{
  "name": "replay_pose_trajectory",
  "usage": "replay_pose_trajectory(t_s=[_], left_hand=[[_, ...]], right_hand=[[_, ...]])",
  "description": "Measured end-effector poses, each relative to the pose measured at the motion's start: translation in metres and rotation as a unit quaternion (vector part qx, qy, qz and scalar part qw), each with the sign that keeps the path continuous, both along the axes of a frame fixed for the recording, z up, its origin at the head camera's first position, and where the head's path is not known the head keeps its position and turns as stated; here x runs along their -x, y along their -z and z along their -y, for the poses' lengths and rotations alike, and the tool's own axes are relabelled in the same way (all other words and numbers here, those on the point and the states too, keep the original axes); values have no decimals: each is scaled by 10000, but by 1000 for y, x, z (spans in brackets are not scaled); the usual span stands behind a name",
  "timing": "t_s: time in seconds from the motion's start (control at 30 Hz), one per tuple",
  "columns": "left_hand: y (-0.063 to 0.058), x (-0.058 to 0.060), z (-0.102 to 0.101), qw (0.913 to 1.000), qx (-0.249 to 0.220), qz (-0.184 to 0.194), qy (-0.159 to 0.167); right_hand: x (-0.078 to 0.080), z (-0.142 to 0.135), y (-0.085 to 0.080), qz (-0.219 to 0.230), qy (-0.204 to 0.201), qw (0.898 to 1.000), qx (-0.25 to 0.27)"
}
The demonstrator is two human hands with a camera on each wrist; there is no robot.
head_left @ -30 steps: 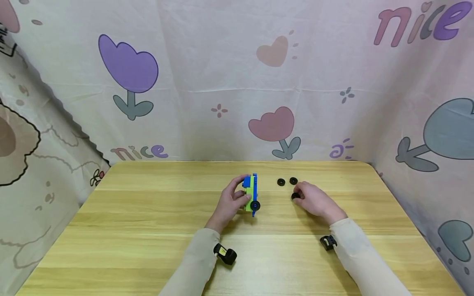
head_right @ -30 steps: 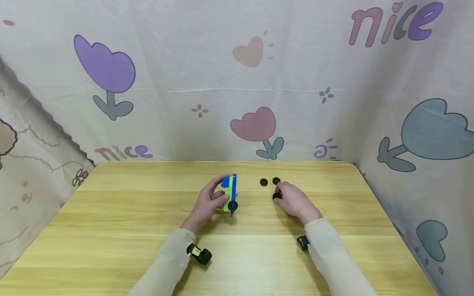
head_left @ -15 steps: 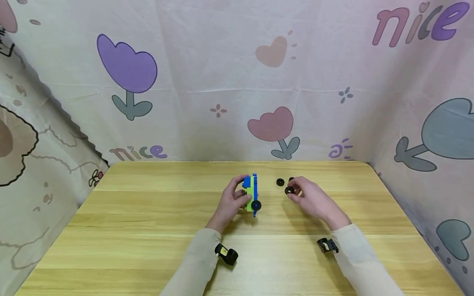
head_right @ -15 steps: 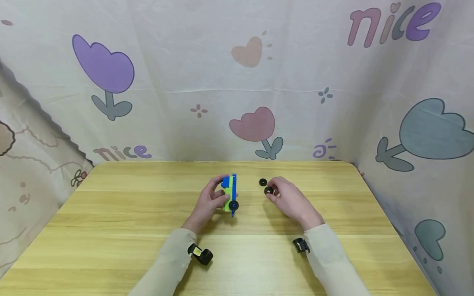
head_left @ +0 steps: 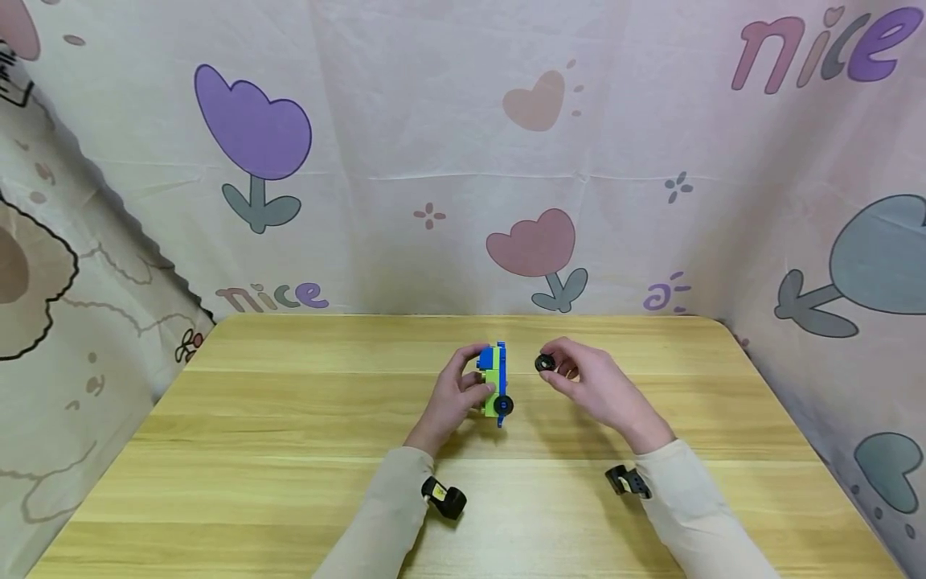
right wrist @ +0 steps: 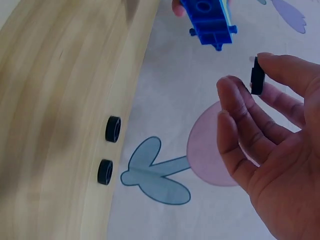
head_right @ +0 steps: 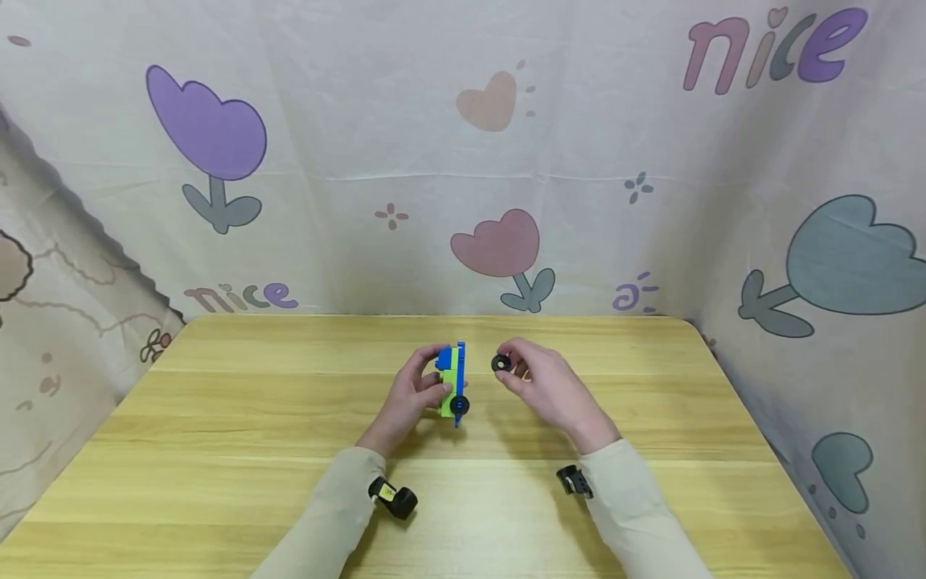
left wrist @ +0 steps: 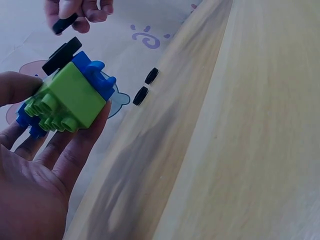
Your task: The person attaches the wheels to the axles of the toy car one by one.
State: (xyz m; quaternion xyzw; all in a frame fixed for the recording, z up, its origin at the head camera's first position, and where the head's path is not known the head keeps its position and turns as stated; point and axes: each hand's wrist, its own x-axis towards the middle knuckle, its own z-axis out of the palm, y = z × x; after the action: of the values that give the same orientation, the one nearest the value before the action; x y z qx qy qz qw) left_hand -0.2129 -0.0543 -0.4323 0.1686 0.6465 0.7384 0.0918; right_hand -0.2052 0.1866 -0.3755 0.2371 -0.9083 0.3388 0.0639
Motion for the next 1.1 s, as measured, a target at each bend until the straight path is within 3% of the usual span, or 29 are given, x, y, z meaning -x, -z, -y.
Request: replay_pose_trajectory(t_s=[0.1,0.23,1.1], left_hand=[[11,6,-1,10000,-34,-5,-8],[16,7,-2,10000,-59,-44,-36],[19,4,-4,9998,-127,-67,127]], right_hand=[[0,5,-1,10,-31,10000,32],[0,12,-2,6,-100,9999,65],[7,34,4,52,-268,9993,244]])
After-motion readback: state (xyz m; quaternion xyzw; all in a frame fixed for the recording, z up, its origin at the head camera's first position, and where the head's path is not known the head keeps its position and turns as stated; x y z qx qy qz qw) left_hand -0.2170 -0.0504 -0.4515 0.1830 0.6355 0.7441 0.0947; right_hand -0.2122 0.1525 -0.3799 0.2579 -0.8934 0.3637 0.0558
